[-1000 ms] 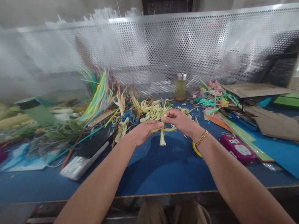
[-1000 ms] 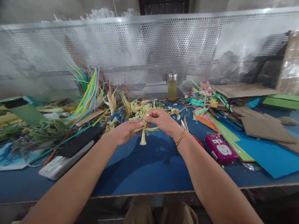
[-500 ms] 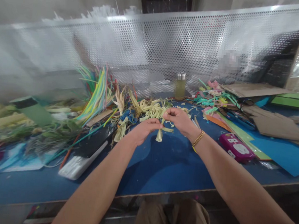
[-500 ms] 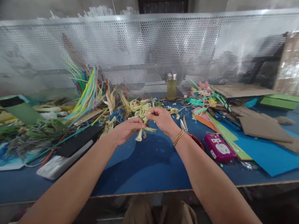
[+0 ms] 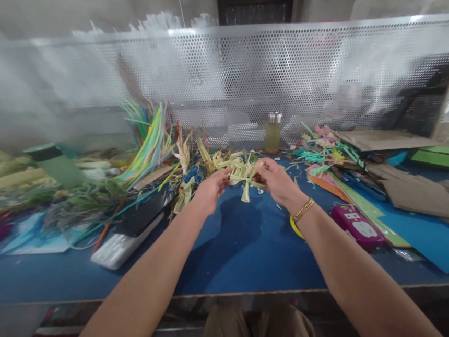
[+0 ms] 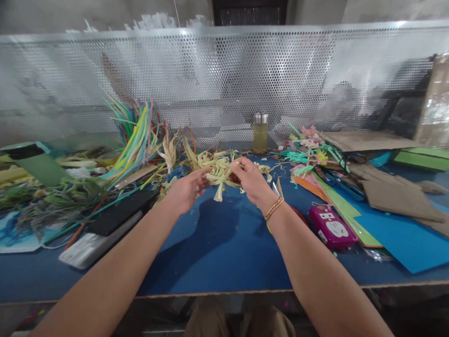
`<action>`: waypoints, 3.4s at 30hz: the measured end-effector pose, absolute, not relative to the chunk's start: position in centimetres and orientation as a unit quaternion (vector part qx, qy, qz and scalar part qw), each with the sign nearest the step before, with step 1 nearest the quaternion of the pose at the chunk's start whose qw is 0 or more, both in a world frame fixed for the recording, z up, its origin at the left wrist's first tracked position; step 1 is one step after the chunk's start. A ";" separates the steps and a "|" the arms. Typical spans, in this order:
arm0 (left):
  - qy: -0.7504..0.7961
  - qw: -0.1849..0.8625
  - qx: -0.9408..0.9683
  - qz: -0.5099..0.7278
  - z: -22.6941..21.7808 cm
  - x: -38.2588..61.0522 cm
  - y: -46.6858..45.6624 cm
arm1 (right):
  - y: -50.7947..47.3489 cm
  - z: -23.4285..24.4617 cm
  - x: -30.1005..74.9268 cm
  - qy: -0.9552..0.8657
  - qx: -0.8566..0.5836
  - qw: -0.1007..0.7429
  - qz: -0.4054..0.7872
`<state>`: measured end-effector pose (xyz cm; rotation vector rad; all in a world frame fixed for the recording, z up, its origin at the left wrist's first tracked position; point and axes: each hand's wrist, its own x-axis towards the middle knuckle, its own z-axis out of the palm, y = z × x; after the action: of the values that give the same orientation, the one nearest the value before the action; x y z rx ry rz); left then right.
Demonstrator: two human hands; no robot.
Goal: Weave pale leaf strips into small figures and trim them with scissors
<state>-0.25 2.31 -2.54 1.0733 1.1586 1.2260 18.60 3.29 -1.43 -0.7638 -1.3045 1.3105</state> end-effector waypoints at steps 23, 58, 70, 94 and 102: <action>0.344 0.582 0.494 0.547 -3.1 1.3 1.9 | 3.3 -1.8 18.1 -0.527 -0.300 0.558 0.566; 0.376 0.562 0.506 0.535 -2.4 0.6 1.6 | 2.6 -1.6 18.2 -0.598 -0.321 0.473 0.562; 0.386 0.583 0.500 0.511 -2.1 0.4 1.4 | 2.3 -1.4 18.0 -0.641 -0.336 0.446 0.527; 0.409 0.521 0.503 0.554 -2.8 1.1 2.0 | 2.8 -2.0 17.8 -0.658 -0.398 0.500 0.398; 0.435 0.549 0.512 0.498 -3.0 0.6 2.1 | 2.8 -1.5 18.6 -0.687 -0.408 0.478 0.366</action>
<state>0.58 2.11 -2.99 1.2125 1.0302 1.1787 18.61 2.81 -1.52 -0.9968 -1.6771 0.8934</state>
